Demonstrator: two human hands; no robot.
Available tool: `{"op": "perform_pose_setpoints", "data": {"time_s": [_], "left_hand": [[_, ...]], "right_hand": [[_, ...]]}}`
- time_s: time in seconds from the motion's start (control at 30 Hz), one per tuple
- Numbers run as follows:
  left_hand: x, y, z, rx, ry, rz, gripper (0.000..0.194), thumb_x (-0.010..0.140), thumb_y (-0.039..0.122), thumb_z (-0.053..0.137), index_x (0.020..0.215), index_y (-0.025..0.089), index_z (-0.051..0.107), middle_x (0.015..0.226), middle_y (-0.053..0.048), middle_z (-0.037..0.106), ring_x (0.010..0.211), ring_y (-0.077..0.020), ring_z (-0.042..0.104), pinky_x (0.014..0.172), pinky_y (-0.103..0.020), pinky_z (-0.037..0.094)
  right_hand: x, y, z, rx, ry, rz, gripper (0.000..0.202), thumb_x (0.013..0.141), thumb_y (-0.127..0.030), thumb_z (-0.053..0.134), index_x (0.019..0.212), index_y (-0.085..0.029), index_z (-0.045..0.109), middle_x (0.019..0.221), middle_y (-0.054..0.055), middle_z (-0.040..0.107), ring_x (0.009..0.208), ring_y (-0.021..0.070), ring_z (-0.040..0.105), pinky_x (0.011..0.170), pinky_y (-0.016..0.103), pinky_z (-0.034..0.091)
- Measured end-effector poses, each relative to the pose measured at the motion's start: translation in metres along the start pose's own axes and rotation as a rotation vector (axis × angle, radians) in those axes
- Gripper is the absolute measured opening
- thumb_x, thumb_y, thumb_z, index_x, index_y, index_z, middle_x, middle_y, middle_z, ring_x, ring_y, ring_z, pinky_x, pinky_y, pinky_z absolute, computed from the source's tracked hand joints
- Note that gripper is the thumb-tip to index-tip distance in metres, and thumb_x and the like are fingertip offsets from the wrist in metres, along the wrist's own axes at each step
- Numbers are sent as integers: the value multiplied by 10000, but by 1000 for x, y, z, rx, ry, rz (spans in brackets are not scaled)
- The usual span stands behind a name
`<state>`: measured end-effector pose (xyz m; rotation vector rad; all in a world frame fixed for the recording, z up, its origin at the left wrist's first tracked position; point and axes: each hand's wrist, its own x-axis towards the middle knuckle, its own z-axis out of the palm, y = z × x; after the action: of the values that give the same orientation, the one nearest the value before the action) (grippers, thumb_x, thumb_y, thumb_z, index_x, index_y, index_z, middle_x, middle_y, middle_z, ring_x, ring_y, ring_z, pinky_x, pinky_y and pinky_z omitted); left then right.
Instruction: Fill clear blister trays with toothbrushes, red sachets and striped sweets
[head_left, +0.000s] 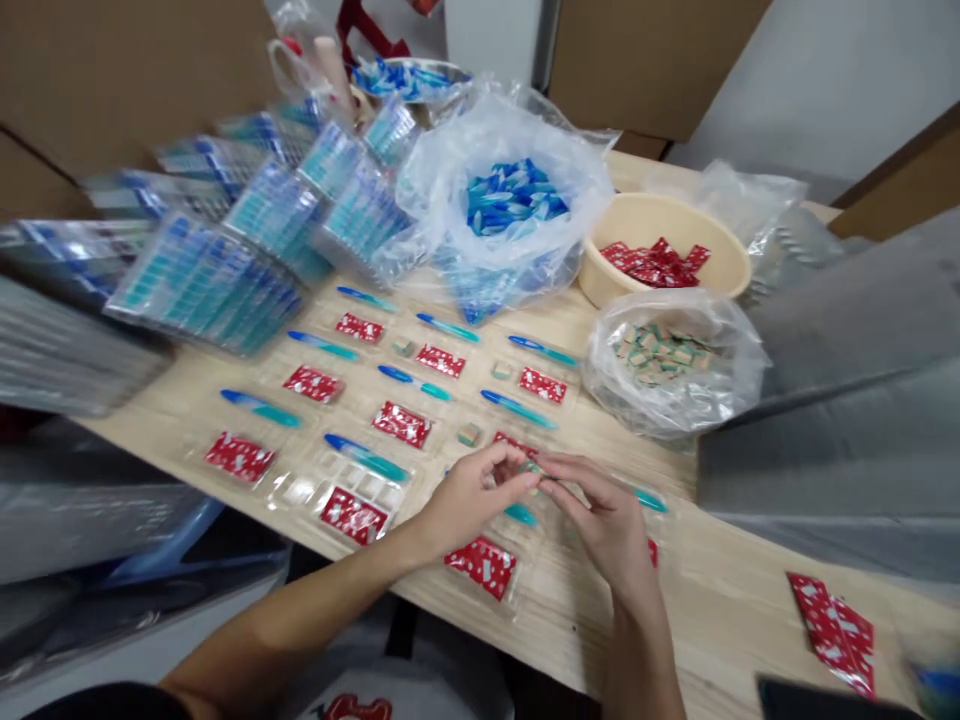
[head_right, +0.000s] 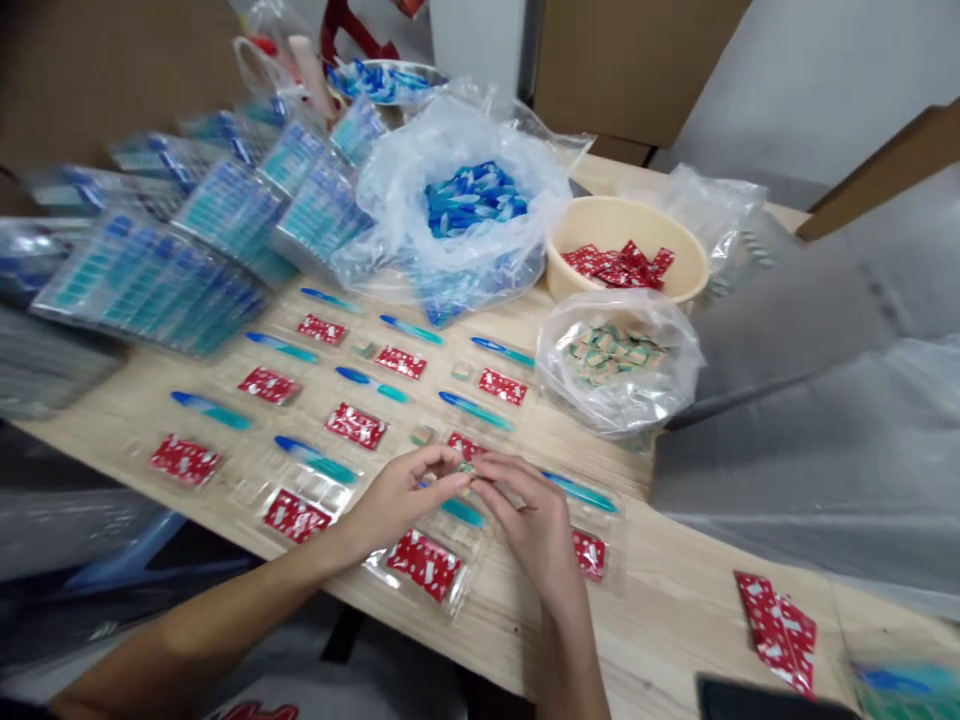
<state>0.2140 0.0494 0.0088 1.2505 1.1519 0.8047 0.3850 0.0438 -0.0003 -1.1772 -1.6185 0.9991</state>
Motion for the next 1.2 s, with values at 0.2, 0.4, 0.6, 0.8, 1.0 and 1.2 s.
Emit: {"op": "perform_pose_setpoints", "data": {"time_s": [0.2, 0.4, 0.6, 0.8, 1.0, 1.2], "left_hand": [[-42, -19, -29, -28, 100, -85, 195, 800, 362, 559, 839, 176, 601, 738, 18, 568, 702, -119, 522, 651, -233, 410], [-70, -28, -58, 140, 247, 16, 136, 817, 317, 567, 806, 184, 594, 762, 4, 594, 745, -134, 546, 677, -241, 418], [-93, -38, -83, 267, 339, 172, 102, 846, 271, 557, 798, 182, 576, 748, -4, 613, 708, -132, 551, 659, -256, 433], [-116, -55, -123, 448, 509, 343, 168, 926, 307, 492, 1025, 190, 562, 909, -31, 660, 859, -146, 598, 776, -280, 470], [-143, -93, -156, 624, 858, 280, 169, 914, 195, 502, 1079, 206, 539, 992, -38, 643, 936, -155, 588, 834, -294, 472], [-147, -117, -159, 663, 859, 218, 195, 915, 187, 487, 1108, 187, 517, 1021, -61, 638, 953, -165, 589, 830, -311, 482]], "right_hand": [[2, -3, 39, 28, -240, 100, 239, 785, -410, 685, 966, -258, 723, 913, 46, 748, 788, 179, 690, 718, 310, 576], [17, -24, 68, 16, -478, 98, 199, 819, -394, 653, 961, -267, 707, 864, 25, 719, 788, 155, 669, 718, 276, 548], [32, -48, 98, -5, -690, 113, 141, 812, -355, 670, 901, -246, 680, 871, 14, 687, 806, 132, 630, 728, 256, 513], [63, -60, 144, -63, -770, 240, 130, 782, -329, 696, 853, -222, 674, 739, -18, 661, 646, 107, 565, 607, 240, 448], [74, -57, 202, -73, -679, 214, 141, 743, -342, 699, 823, -229, 670, 801, -2, 641, 734, 143, 587, 696, 301, 483], [48, -51, 235, -357, -581, 86, 128, 816, -340, 631, 867, -231, 675, 962, 46, 577, 935, 215, 574, 842, 390, 456]]}}
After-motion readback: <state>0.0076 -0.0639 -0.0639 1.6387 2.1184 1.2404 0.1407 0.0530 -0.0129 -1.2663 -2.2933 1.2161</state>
